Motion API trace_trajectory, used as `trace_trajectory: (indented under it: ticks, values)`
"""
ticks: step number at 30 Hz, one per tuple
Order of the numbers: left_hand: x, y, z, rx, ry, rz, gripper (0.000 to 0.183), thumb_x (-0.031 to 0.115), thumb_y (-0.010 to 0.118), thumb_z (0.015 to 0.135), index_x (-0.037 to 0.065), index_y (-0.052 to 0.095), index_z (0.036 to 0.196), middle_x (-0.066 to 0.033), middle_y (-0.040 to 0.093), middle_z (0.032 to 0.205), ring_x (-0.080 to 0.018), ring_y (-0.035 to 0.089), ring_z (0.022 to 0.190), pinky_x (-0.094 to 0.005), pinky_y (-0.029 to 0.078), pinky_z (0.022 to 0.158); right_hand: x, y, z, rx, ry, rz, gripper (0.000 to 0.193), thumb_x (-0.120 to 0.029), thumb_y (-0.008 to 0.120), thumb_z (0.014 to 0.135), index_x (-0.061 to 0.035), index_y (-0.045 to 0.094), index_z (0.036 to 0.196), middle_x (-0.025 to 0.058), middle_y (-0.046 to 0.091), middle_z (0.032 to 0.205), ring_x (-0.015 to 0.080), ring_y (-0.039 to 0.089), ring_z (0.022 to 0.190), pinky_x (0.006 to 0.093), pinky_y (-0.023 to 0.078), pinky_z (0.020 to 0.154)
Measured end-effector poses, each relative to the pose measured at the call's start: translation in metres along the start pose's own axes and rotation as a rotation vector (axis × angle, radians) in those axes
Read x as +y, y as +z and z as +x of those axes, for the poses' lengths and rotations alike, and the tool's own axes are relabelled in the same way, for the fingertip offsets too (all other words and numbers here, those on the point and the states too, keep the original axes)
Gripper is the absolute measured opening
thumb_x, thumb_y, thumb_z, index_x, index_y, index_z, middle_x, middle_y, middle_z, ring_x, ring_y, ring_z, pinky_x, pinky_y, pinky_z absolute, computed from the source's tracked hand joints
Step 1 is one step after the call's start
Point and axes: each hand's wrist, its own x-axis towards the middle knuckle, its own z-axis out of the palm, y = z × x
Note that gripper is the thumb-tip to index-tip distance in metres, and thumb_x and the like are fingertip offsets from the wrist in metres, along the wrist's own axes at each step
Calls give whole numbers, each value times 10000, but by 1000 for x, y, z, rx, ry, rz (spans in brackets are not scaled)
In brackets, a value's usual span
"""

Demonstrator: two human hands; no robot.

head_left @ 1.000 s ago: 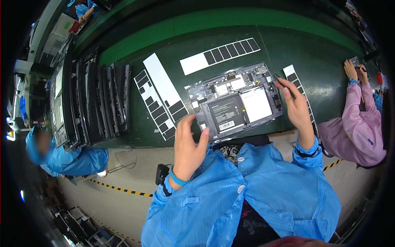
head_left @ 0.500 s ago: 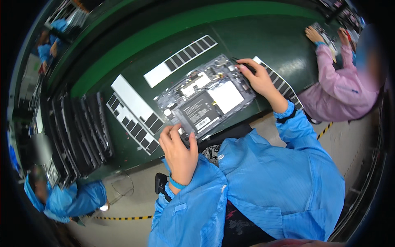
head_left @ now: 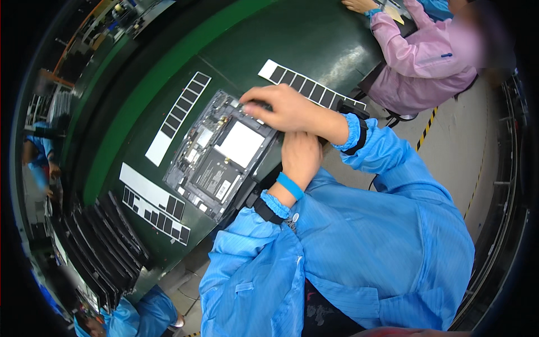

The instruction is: Applying stickers and marking internal components of laptop computers on an assembly line.

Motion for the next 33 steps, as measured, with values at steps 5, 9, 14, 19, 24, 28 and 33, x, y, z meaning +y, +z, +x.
trace_trajectory:
  ticks: [5, 9, 14, 19, 24, 28, 33]
  values:
    - [-4, 30, 26, 530, 258, 184, 605, 230, 572, 826, 22, 390, 1364, -199, 304, 1482, -371, 273, 1377, -479, 263, 1107, 0, 11, -8, -106, -264, -154, 232, -318, 579, 885, -98, 641, 921, 159, 625, 690, 354, 631, 690, 446, 497, 600]
    - [-4, 34, 35, 508, 181, 310, 662, 244, 568, 825, 108, 346, 1434, -110, 306, 1509, -291, 294, 1385, -468, 271, 1088, -11, 29, -34, -113, -408, -670, 149, -259, 606, 738, -112, 584, 729, 41, 582, 654, 211, 602, 663, 329, 459, 656]
    - [12, 25, 41, 446, 12, 448, 719, 153, 632, 714, 96, 404, 1394, -117, 375, 1460, -256, 402, 1294, -438, 339, 1017, -52, 16, -56, -129, -605, -592, 120, -171, 594, 703, -59, 580, 745, 3, 568, 601, 155, 581, 655, 287, 423, 622]
    - [12, 27, 46, 511, -16, 502, 728, 150, 652, 677, 51, 433, 1364, -153, 390, 1445, -307, 410, 1273, -419, 352, 990, -65, 8, -78, -97, -555, -586, 197, -165, 610, 684, 0, 596, 790, 29, 577, 595, 155, 553, 633, 282, 403, 608]
    - [18, 15, 46, 426, -134, 409, 892, 256, 691, 713, -75, 255, 1418, -259, 233, 1497, -352, 294, 1355, -428, 337, 1006, -66, 4, -86, -135, -496, -497, 199, -166, 629, 707, -18, 610, 839, 50, 594, 666, 195, 595, 715, 309, 444, 660]
    - [-11, 33, 15, 560, 25, 436, 838, 269, 658, 762, -38, 265, 1434, -264, 248, 1488, -392, 268, 1375, -444, 255, 1114, -40, -31, -74, -1, -136, -272, 279, -189, 635, 779, -36, 640, 1011, 160, 632, 935, 313, 604, 998, 405, 454, 880]
    - [-12, -24, -93, 181, 370, -267, 402, 140, 674, 793, -7, 585, 1157, -187, 549, 1250, -349, 516, 1172, -424, 422, 983, 39, -56, -72, 182, 249, -332, 401, -254, 615, 877, -6, 559, 1187, 232, 595, 1137, 407, 560, 1054, 457, 445, 897]
